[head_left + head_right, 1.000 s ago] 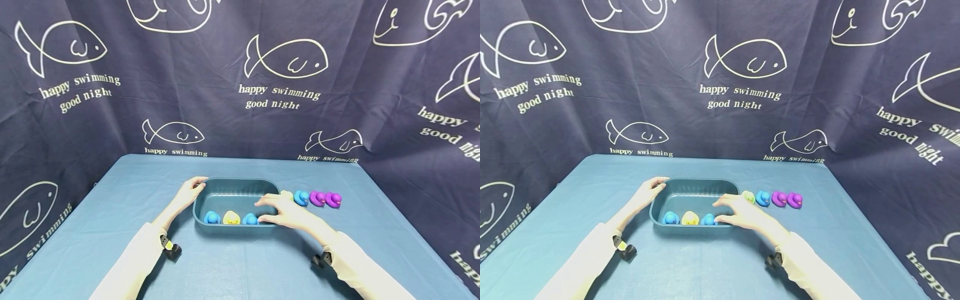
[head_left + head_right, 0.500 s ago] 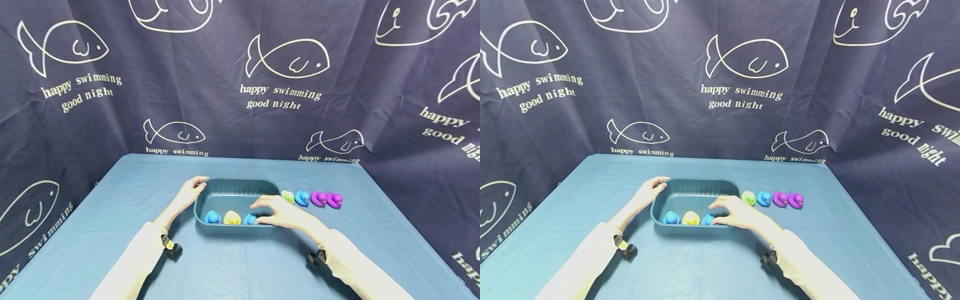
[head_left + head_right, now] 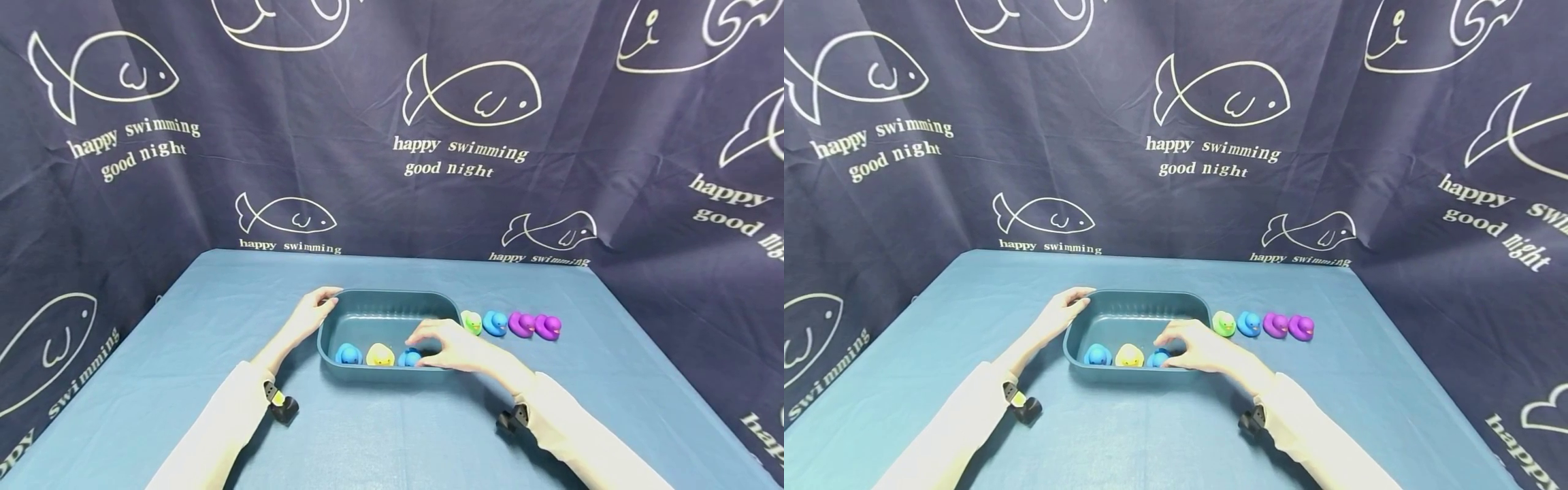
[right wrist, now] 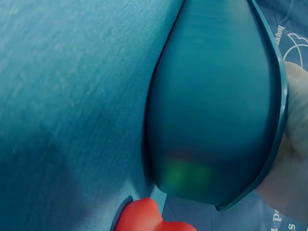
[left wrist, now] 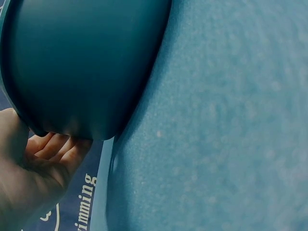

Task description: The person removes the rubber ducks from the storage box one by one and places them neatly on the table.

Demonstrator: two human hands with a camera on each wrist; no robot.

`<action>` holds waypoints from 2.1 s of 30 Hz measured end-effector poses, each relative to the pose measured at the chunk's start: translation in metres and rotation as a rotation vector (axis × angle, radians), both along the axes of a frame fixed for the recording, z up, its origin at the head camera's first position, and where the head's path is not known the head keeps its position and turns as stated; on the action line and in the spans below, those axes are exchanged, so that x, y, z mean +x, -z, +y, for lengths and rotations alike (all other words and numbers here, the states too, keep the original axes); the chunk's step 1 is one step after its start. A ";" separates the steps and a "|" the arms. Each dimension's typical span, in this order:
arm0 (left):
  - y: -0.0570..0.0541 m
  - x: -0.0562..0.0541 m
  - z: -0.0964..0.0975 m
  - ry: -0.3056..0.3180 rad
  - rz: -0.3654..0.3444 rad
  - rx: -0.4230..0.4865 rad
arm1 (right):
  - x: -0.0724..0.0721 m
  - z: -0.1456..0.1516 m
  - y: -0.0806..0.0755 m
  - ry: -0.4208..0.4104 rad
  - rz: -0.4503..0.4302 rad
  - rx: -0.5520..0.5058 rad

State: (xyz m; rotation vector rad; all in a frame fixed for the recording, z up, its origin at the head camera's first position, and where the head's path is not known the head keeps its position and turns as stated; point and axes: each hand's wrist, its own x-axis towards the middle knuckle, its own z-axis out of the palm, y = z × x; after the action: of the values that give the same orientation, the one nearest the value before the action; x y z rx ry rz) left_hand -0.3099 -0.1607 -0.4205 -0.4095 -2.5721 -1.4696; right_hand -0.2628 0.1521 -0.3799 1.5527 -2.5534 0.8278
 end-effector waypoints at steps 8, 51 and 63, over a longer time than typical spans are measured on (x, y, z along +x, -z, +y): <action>0.001 -0.001 0.001 0.004 0.008 -0.002 | 0.001 -0.001 0.000 0.040 -0.129 -0.004; -0.002 0.000 0.001 0.005 -0.005 0.000 | 0.002 -0.005 -0.002 0.123 -0.141 0.047; -0.002 0.002 0.001 0.005 -0.011 0.001 | 0.004 -0.004 0.000 0.160 -0.111 0.037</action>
State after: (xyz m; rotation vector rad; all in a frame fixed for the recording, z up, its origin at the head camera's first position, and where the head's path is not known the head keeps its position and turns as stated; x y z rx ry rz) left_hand -0.3082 -0.1601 -0.4182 -0.4089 -2.5804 -1.4794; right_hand -0.2592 0.1477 -0.3800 1.3245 -2.7411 0.8760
